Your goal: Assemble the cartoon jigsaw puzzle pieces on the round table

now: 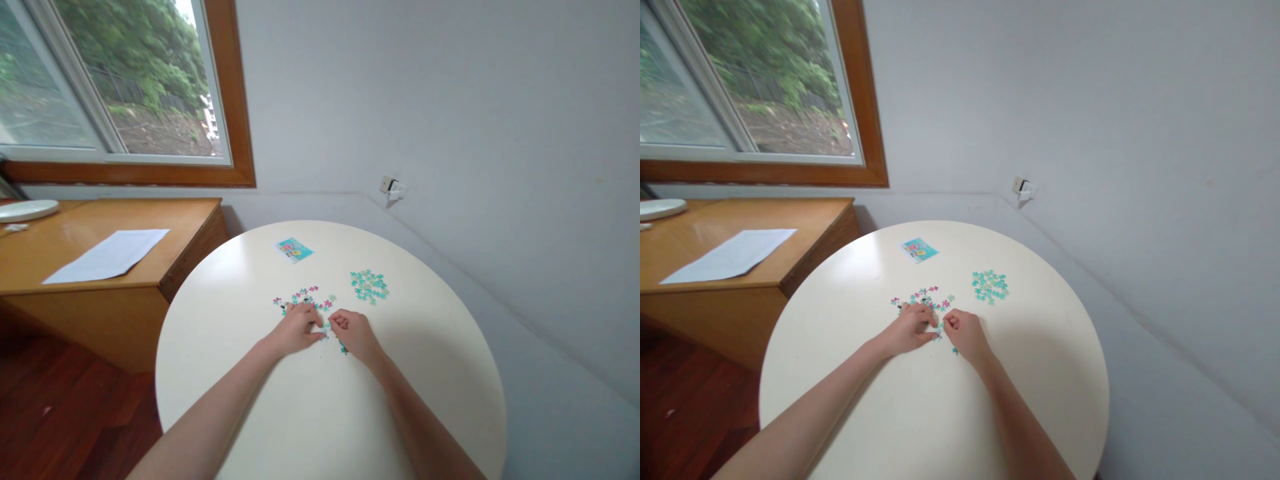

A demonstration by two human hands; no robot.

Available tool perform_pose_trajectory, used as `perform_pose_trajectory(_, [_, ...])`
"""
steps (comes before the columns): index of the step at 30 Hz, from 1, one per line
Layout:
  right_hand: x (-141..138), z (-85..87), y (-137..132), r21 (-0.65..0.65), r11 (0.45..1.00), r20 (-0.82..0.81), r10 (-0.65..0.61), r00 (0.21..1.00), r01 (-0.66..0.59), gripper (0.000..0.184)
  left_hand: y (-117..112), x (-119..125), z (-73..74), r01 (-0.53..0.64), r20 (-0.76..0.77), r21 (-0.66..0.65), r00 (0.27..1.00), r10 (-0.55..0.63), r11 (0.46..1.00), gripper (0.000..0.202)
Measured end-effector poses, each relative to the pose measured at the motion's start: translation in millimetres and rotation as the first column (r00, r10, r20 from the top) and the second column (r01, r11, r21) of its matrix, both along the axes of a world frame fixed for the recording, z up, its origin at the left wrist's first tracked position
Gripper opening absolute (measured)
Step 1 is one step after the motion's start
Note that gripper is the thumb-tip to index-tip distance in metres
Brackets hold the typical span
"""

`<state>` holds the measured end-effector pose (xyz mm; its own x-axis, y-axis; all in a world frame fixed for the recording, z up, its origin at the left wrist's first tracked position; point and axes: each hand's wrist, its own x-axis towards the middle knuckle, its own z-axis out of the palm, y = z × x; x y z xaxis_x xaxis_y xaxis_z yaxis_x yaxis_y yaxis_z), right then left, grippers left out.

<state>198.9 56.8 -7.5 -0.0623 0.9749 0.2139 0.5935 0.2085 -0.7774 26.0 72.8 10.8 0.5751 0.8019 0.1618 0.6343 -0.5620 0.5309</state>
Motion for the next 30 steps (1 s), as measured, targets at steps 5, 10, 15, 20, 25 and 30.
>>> perform_pose_trajectory(5, [-0.9,0.7,-0.7,-0.009,1.0,0.005,0.025,1.0,-0.025,0.017,0.8,-0.2,-0.6,0.011,0.0,-0.013,1.0,-0.011,1.0,0.013])
perform_pose_trajectory(10, [-2.3,3.8,-2.5,-0.015,0.999,-0.005,0.03,1.0,-0.03,0.018,0.7,-0.7,-0.2,0.016,-0.006,-0.011,1.0,-0.016,1.0,0.013])
perform_pose_trajectory(15, [-2.7,3.6,-2.9,-0.012,0.999,-0.006,0.035,0.999,-0.035,0.017,-0.1,0.2,1.4,0.006,-0.008,-0.016,1.0,-0.006,1.0,0.012])
perform_pose_trajectory(20, [-2.6,2.6,-2.3,-0.013,0.999,-0.017,0.046,0.999,-0.046,0.017,0.9,0.1,1.3,-0.003,-0.013,-0.036,1.0,0.002,0.999,0.013])
perform_pose_trajectory(25, [-1.9,2.5,-1.9,-0.017,0.998,-0.017,0.057,0.998,-0.058,0.017,2.4,-1.7,0.3,0.019,-0.012,-0.049,1.0,-0.02,0.999,0.015])
perform_pose_trajectory(30, [-1.9,2.6,-2.4,-0.039,0.998,-0.029,0.051,0.998,-0.052,0.016,2.5,-2.5,0.8,0.031,-0.004,-0.052,0.999,-0.032,0.998,0.015])
